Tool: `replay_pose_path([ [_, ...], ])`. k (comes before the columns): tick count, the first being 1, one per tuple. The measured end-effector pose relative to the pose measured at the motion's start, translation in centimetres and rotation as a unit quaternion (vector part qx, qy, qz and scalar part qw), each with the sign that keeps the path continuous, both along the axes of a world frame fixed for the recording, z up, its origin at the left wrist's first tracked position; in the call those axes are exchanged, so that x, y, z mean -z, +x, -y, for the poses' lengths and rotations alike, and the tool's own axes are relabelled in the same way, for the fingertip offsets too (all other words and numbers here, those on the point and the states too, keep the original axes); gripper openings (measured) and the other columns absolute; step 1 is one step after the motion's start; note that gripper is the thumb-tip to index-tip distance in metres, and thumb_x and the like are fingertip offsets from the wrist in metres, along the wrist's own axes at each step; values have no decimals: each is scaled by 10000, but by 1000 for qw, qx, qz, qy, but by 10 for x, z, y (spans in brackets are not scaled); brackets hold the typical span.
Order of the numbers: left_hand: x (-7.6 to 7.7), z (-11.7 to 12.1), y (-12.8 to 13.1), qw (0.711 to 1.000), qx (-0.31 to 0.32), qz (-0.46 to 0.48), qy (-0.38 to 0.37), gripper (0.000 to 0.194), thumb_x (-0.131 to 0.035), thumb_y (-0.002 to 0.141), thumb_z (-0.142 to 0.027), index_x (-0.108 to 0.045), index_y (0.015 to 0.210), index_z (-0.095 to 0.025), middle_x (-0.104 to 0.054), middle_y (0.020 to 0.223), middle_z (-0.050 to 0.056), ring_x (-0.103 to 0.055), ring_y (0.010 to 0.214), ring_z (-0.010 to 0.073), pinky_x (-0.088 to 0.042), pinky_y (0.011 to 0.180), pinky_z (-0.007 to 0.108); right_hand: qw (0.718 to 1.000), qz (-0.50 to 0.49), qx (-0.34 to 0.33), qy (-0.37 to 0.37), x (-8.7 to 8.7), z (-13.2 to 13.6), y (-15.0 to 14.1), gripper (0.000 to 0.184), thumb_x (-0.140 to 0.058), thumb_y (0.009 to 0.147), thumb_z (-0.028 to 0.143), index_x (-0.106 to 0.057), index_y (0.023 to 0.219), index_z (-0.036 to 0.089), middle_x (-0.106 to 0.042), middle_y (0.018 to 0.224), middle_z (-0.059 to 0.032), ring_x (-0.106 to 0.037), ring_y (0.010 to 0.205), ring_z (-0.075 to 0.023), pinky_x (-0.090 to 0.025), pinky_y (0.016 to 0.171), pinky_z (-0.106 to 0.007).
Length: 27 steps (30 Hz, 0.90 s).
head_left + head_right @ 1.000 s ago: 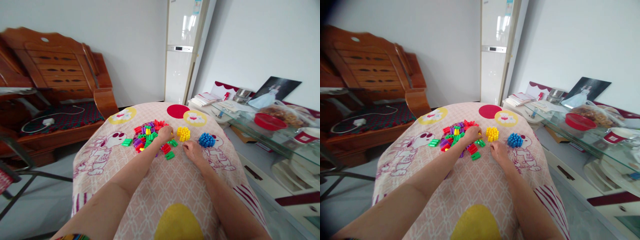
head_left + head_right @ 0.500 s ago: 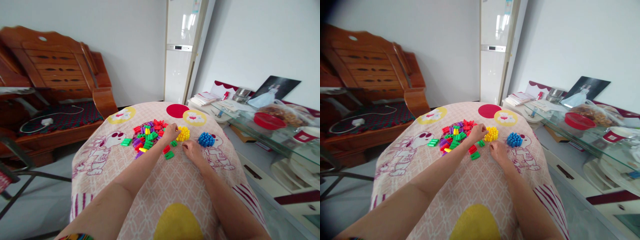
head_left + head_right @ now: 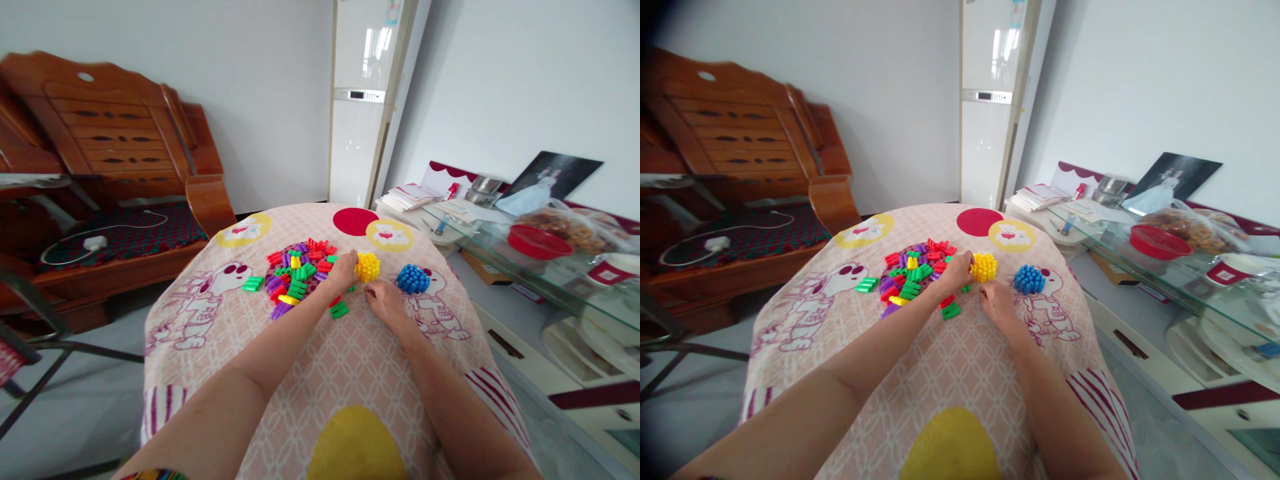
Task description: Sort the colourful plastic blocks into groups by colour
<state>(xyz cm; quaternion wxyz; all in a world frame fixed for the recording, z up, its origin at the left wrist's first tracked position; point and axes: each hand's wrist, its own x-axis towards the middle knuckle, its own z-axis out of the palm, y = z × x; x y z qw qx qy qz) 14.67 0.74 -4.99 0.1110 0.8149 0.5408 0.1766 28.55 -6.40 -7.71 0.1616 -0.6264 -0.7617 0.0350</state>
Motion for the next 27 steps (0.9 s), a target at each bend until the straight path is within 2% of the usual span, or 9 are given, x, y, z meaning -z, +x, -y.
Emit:
replay_pose_path([
  [3,-7,1,-6,1000,12,10,13,385,-572,731,-16,-593,1103,-112,-707,965,91,-662,894,190,-504,760,269,1000,-2,4,0,1,0,0,252,-507,903,164,-757,870,166,-741,906,-91,-634,820,-179,-337,663,-262],
  [5,-18,-2,-21,999,31,17,15,357,-617,712,-46,-627,1063,-108,-710,950,83,-654,854,179,-498,741,259,1000,-2,6,-1,2,-1,1,250,-510,902,166,-758,874,166,-744,910,-91,-635,817,-180,-339,663,-264],
  [9,-48,-5,-74,998,61,15,-3,199,-659,688,-134,-703,882,-141,-716,828,32,-645,767,160,-479,701,240,1000,-1,3,2,3,-1,2,239,-520,899,167,-756,862,162,-745,907,-93,-632,819,-179,-338,668,-263],
  [12,-62,6,-118,997,64,3,-37,152,-643,678,-157,-728,803,-174,-712,747,-3,-644,713,143,-449,643,213,1000,0,-2,7,3,-1,2,242,-517,901,171,-754,849,162,-739,885,-89,-624,806,-176,-336,662,-261],
  [14,-62,19,-140,994,71,-27,-76,139,-657,648,-148,-729,754,-202,-702,709,-27,-643,689,138,-423,607,204,1000,1,-1,7,3,-1,2,241,-519,899,172,-754,846,165,-736,878,-86,-619,793,-173,-336,660,-259],
  [18,-47,42,-163,986,99,-67,-116,141,-724,596,-164,-721,713,-243,-710,752,-47,-647,743,145,-416,640,205,1000,-2,0,11,4,-2,2,240,-519,897,163,-754,849,163,-732,872,-82,-614,790,-172,-339,669,-260],
  [21,-37,47,-165,991,72,-65,-93,46,-670,700,-202,-704,706,-233,-717,780,-23,-644,760,151,-404,653,221,1000,-2,-2,15,6,-2,3,234,-523,896,161,-750,839,163,-728,864,-78,-611,790,-171,-335,665,-259],
  [27,-37,40,-155,998,-15,-62,-11,162,-548,871,-290,-650,790,-194,-691,764,27,-623,721,178,-398,634,255,1000,4,-8,18,6,-3,3,237,-521,901,153,-747,829,156,-729,863,-83,-610,795,-170,-329,666,-260],
])
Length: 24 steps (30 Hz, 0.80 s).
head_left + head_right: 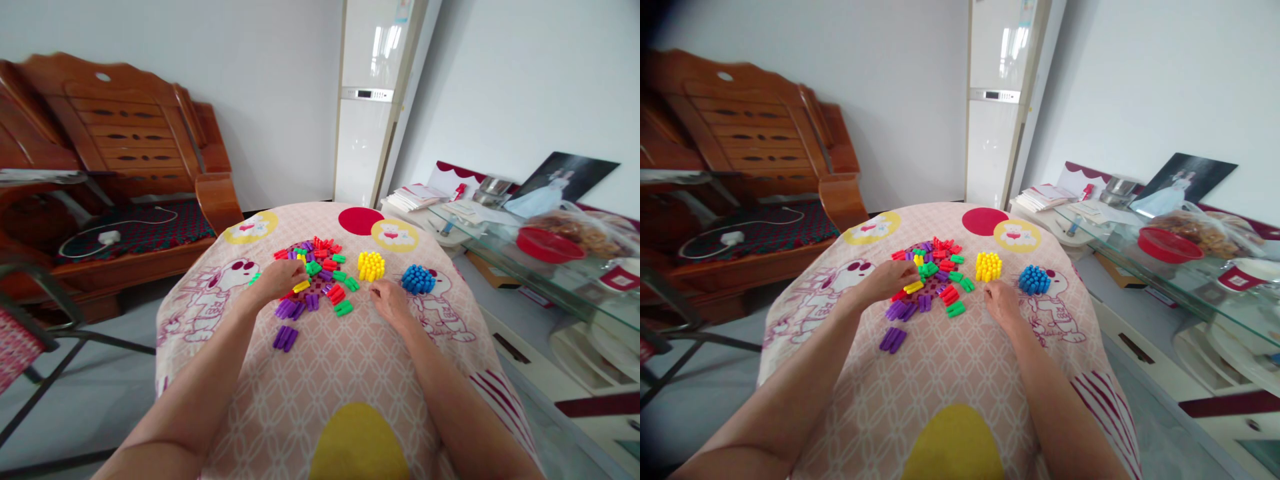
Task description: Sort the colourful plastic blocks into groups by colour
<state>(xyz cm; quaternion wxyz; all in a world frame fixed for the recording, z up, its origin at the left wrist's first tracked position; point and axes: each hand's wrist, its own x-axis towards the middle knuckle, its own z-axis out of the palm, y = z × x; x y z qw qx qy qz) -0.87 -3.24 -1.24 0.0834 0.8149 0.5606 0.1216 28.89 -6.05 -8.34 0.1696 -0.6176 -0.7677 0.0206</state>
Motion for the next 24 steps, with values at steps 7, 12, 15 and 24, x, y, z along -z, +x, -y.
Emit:
replay_pose_path([
  [7,1,-34,43,987,3,161,7,284,-443,923,-303,-689,920,-161,-687,738,12,-617,655,145,-455,629,228,1000,-4,4,-1,1,0,0,230,-529,896,160,-751,834,155,-735,865,-86,-612,789,-172,-324,659,-261],
  [12,8,-53,76,991,51,117,-45,287,-519,820,-176,-747,988,-131,-727,797,28,-652,718,150,-478,659,215,1000,-12,-5,-2,0,0,0,227,-532,883,144,-753,829,147,-738,859,-90,-613,769,-170,-323,660,-264],
  [15,10,-59,90,994,69,72,-41,389,-527,783,-113,-744,1106,-136,-741,838,38,-669,764,159,-502,723,224,1000,-17,-5,1,0,0,0,233,-526,879,142,-747,807,153,-735,845,-84,-607,758,-169,-315,653,-267],
  [24,12,-80,125,996,21,38,-75,235,-616,770,-130,-777,942,-142,-758,823,54,-693,774,166,-517,766,238,1000,-14,-4,-15,-5,2,-2,244,-508,887,145,-744,826,145,-738,880,-96,-603,785,-169,-318,659,-264],
])
